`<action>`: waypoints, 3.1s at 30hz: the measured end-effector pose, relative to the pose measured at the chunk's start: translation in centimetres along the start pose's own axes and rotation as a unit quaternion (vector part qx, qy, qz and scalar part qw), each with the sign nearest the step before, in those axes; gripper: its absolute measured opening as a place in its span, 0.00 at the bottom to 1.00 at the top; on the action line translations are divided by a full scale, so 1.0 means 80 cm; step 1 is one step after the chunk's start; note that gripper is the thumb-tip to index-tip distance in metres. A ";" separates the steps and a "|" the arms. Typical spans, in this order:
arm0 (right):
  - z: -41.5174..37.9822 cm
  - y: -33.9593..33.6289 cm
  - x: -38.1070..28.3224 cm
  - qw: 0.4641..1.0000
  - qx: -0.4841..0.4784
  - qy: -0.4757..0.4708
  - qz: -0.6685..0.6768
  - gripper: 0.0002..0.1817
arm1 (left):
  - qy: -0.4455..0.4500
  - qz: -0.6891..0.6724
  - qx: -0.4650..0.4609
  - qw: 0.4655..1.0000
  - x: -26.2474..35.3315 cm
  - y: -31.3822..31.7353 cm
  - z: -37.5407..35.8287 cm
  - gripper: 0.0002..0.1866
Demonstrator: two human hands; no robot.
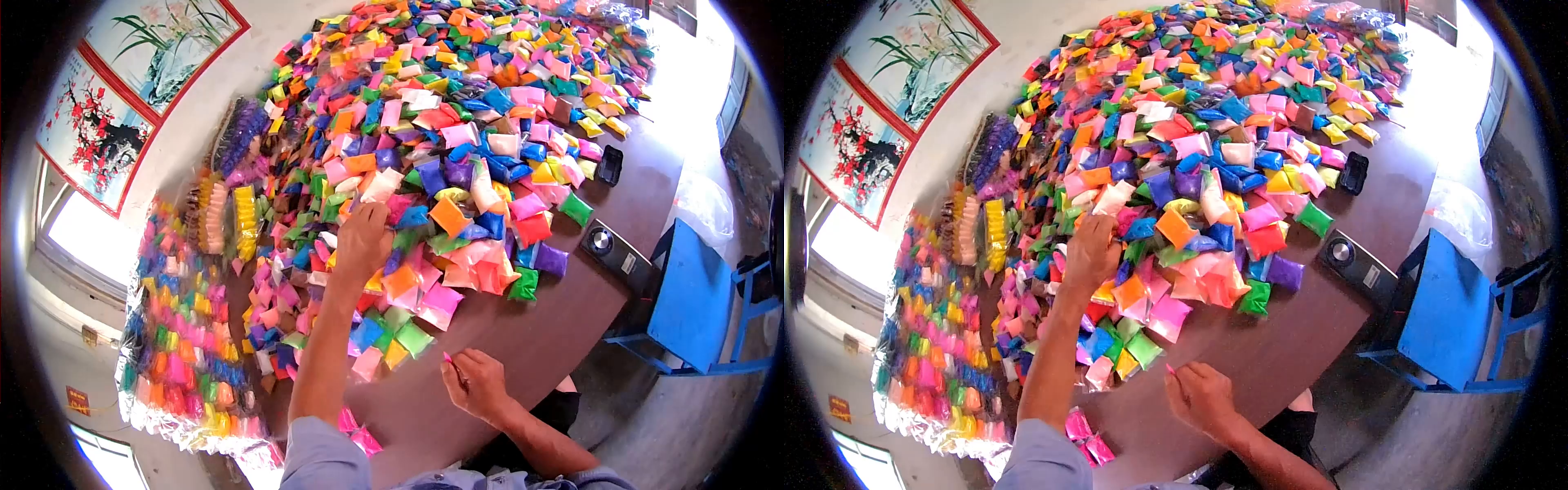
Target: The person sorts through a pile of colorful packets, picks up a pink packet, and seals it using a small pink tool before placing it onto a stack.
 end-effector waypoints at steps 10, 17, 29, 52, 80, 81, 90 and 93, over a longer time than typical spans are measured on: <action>-0.007 0.006 0.008 1.000 0.001 -0.003 -0.002 0.10 | -0.095 0.012 0.061 0.993 0.015 -0.046 -0.071 0.27; -0.008 0.003 -0.002 1.000 -0.010 0.023 -0.008 0.12 | -0.208 0.013 0.031 0.978 0.008 -0.052 -0.106 0.28; -0.018 0.002 0.005 0.975 0.077 0.135 0.158 0.11 | -0.178 -0.087 0.014 0.980 0.105 -0.109 -0.192 0.21; -0.075 -0.020 -0.033 0.986 -0.027 0.081 0.142 0.09 | -0.470 -0.553 0.010 0.688 0.205 -0.033 -0.382 0.14; -0.078 -0.026 -0.034 0.989 0.057 0.044 0.128 0.16 | -0.441 -0.588 -0.021 0.677 0.226 -0.035 -0.371 0.09; -0.078 -0.025 -0.032 0.989 0.042 0.052 0.129 0.16 | -0.440 -0.573 -0.032 0.690 0.227 -0.038 -0.371 0.09; -0.082 -0.025 -0.033 0.983 0.036 0.069 0.164 0.15 | -0.429 -0.516 -0.044 0.740 0.215 -0.034 -0.377 0.10; -0.080 -0.023 -0.036 0.986 0.035 0.048 0.158 0.14 | -0.436 -0.482 -0.028 0.759 0.210 -0.029 -0.381 0.11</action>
Point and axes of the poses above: each hand's wrist, its own z-axis towards the middle knuckle, its own y-axis out of the palm, x = y × z, the point moved 3 cm from there along z, towards the middle knuckle, and after that the axes turned 11 degrees about -y, right-handed, at the moved point
